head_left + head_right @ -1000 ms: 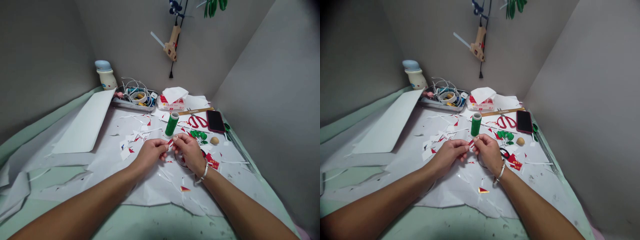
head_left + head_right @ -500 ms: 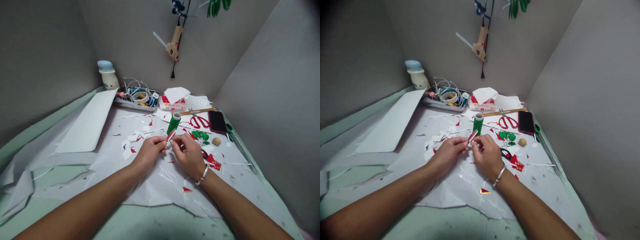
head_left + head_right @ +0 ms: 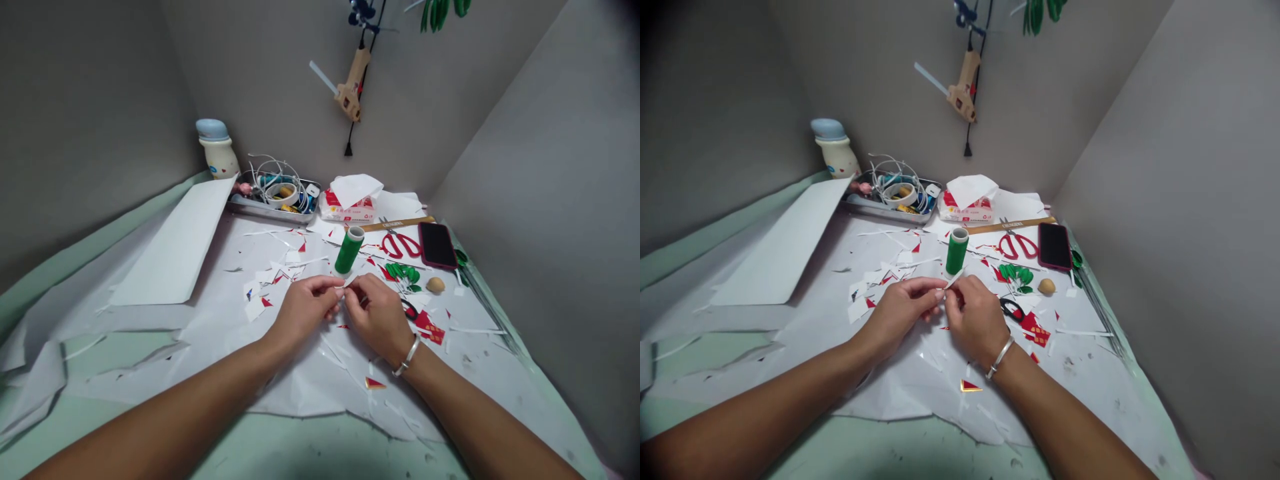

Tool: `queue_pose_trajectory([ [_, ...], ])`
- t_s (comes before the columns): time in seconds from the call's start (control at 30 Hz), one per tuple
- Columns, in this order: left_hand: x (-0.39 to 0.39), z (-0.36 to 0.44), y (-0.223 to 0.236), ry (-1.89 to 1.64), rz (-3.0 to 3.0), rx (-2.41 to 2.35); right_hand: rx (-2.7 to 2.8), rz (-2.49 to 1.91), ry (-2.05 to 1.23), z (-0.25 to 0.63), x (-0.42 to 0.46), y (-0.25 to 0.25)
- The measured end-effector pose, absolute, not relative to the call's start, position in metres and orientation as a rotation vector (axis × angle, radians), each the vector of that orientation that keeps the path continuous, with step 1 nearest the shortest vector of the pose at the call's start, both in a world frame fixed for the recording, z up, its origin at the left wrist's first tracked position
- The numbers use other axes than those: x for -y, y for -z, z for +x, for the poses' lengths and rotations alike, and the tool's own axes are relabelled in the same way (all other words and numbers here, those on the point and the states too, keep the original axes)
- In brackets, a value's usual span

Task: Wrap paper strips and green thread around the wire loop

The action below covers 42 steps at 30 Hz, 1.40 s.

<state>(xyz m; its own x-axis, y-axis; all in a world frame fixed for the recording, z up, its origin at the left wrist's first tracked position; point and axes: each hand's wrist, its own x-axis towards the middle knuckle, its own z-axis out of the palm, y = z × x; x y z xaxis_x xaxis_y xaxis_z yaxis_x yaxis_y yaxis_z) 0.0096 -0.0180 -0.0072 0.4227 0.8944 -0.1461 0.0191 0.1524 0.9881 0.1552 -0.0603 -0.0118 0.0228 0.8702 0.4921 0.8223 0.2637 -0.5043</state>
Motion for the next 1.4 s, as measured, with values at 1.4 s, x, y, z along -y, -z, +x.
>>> queue_pose_trajectory([
  [1.4,0.024,0.011,-0.006,-0.755,1.395,-1.076,1.695,-1.584,-0.202,0.153,0.062,0.006],
])
